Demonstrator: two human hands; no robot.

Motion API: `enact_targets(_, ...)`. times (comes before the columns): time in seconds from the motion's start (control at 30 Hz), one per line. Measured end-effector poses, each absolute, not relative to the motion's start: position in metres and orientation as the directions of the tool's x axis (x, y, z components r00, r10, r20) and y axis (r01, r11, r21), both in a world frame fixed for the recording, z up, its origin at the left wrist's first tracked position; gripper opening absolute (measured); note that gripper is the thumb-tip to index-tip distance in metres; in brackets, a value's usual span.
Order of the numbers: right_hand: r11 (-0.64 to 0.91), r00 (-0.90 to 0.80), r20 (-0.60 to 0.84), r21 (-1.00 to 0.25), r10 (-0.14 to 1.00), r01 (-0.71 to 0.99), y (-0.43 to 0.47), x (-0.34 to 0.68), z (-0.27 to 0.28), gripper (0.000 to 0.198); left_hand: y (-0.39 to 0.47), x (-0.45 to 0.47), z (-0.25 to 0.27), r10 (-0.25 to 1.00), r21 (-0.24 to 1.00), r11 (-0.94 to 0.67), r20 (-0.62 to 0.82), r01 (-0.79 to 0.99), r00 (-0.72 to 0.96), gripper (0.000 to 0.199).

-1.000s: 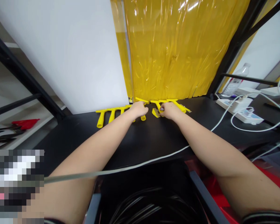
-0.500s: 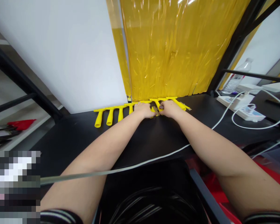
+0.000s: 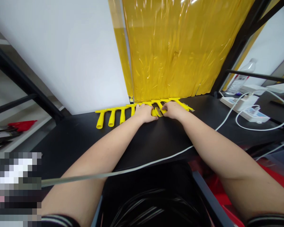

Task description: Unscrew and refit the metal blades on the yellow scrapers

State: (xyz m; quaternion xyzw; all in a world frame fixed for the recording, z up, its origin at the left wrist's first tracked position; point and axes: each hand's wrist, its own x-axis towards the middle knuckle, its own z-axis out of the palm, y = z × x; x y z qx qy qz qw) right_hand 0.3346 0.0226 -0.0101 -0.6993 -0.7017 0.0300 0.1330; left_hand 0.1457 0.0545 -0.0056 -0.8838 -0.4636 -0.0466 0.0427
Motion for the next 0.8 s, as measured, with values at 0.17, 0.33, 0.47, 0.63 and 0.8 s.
enact_targets(0.17,0.024,0.008,0.139,-0.222,0.99,0.975,0.024,0.336,-0.012,0.043,0.051,0.142,-0.006,0.81,-0.04,-0.573,0.121,0.818,0.573,0.067)
enact_targets(0.33,0.046,-0.004,0.169,-0.246,0.986,0.968,0.025,0.339,-0.012,0.042,0.039,0.116,0.006,0.774,-0.04,-0.609,0.191,0.792,0.604,0.077)
enact_targets(0.47,0.08,0.007,0.277,-0.302,0.961,0.95,0.023,0.339,-0.01,0.033,0.032,0.068,0.014,0.762,-0.086,-0.604,0.229,0.792,0.606,0.071)
enact_targets(0.63,0.303,-0.167,0.361,-0.362,0.917,0.881,0.013,0.318,-0.008,0.025,0.039,0.007,-0.001,0.759,-0.008,-0.616,0.264,0.788,0.596,0.064)
enact_targets(0.8,0.443,-0.37,0.295,-0.238,0.881,0.864,0.003,0.284,-0.002,0.03,0.049,-0.006,-0.021,0.749,0.046,-0.656,0.158,0.753,0.643,0.073)
